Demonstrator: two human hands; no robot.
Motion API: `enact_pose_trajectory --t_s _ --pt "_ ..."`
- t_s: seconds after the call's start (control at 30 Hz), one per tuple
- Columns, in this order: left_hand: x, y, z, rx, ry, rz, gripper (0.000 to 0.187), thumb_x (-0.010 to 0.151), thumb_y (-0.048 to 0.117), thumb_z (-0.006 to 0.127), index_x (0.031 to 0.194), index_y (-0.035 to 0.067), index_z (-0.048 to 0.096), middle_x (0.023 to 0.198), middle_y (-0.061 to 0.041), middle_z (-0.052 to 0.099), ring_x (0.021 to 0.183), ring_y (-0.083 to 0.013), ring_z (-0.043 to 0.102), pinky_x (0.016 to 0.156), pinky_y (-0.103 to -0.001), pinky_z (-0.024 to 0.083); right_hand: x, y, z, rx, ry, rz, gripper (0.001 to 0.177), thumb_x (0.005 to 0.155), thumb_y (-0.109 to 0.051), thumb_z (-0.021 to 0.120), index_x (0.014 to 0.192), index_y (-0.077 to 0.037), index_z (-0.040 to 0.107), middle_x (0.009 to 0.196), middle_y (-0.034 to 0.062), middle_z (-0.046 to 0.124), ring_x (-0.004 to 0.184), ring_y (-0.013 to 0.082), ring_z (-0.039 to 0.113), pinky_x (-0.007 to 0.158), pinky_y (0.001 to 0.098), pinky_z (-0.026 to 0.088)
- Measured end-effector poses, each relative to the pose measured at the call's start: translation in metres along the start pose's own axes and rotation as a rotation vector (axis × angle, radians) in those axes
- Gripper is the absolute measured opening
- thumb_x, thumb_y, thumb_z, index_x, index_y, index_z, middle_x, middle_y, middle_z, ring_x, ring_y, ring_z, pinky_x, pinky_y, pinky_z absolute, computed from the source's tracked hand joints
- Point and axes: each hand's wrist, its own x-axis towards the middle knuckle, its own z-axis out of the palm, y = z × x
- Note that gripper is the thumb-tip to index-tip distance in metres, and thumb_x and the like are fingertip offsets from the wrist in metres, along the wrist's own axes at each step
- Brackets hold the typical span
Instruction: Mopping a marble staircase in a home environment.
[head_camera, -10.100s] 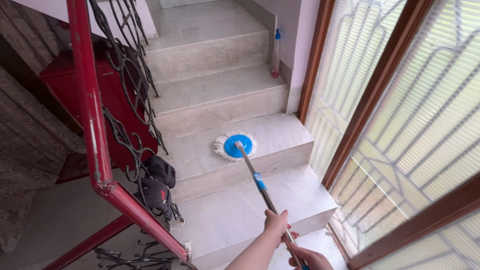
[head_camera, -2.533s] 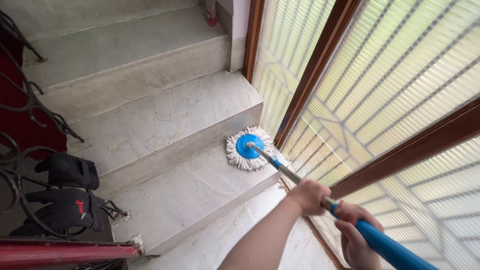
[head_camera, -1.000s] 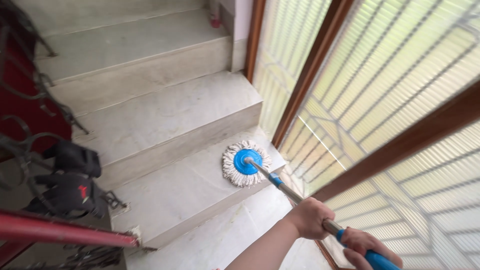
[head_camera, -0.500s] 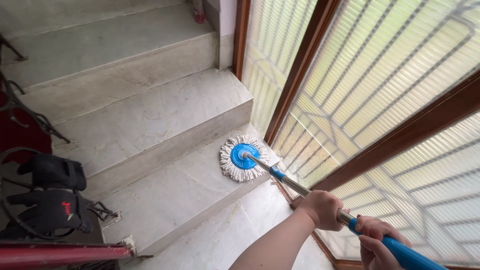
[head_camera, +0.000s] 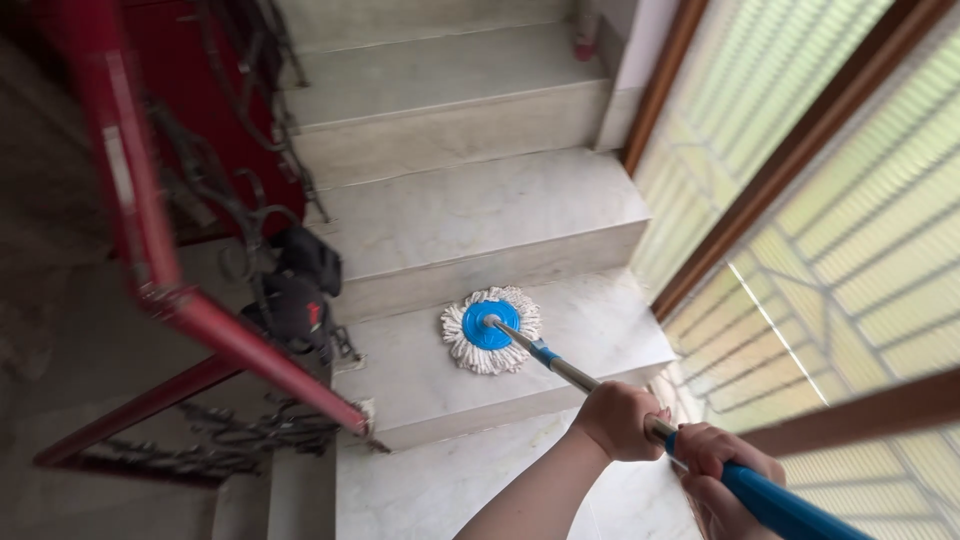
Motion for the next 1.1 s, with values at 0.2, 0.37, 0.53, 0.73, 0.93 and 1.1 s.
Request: enact_pose_trajectory --t_s 0.2,0.37,0.53,0.73,0.93,1.1 --pt "-0.030 -0.008 -0.033 0.042 0.116 -0.115 0.029 0.083 0.025 0.065 0.058 0.009 0.060 0.066 -0.017 0.065 0.065 -0.0362 0.066 0.063 -0.044 0.057 0.005 0.036 0.010 0.234 -0.161 0.037 0.023 0.059 0.015 0.059 0.065 -0.004 0.047 0.069 0.0126 0.056 0.080 0.0277 0.057 0.091 0.0444 0.048" --pt "-0.074 -0.027 -0.075 0.109 -0.050 -0.281 0.034 0.089 0.022 0.063 0.058 0.011 0.059 0.062 -0.016 0.063 0.058 -0.0327 0.067 0.062 -0.042 0.056 -0.003 0.043 0.066 0.241 -0.325 -0.026 0.021 0.062 0.010 0.062 0.067 -0.006 0.051 0.071 0.0113 0.057 0.077 0.0266 0.058 0.084 0.0449 0.050" --pt "-0.087 -0.034 -0.109 0.101 0.143 -0.222 0.033 0.087 0.020 0.067 0.057 0.008 0.058 0.064 -0.016 0.063 0.061 -0.0355 0.065 0.061 -0.044 0.054 0.005 0.021 0.111 0.148 -0.433 0.102 0.029 0.063 0.006 0.071 0.066 -0.009 0.046 0.067 0.0081 0.056 0.072 0.0252 0.058 0.075 0.0425 0.047" --pt "-0.058 -0.030 -0.122 0.104 0.012 -0.408 0.035 0.089 0.025 0.065 0.059 0.009 0.059 0.062 -0.014 0.064 0.059 -0.0323 0.066 0.061 -0.043 0.055 0.037 0.000 0.119 0.274 -0.425 0.136 0.021 0.067 0.008 0.063 0.068 -0.010 0.053 0.068 0.0095 0.059 0.072 0.0247 0.056 0.076 0.0429 0.047" --pt "-0.080 -0.010 -0.089 0.097 0.000 -0.268 0.026 0.081 0.017 0.065 0.057 0.008 0.059 0.062 -0.016 0.063 0.058 -0.0327 0.065 0.061 -0.041 0.055 -0.006 0.047 0.053 0.265 -0.330 0.062 0.021 0.069 0.000 0.068 0.068 -0.014 0.053 0.063 0.0048 0.055 0.065 0.0219 0.054 0.085 0.0436 0.048" --pt "-0.097 -0.025 -0.094 0.113 0.052 -0.174 0.036 0.088 0.017 0.064 0.054 0.009 0.057 0.055 -0.015 0.060 0.051 -0.0304 0.061 0.062 -0.040 0.054 -0.013 0.044 0.076 0.216 -0.361 0.050 0.024 0.064 0.000 0.070 0.065 -0.014 0.050 0.062 0.0058 0.055 0.065 0.0225 0.057 0.078 0.0426 0.049"
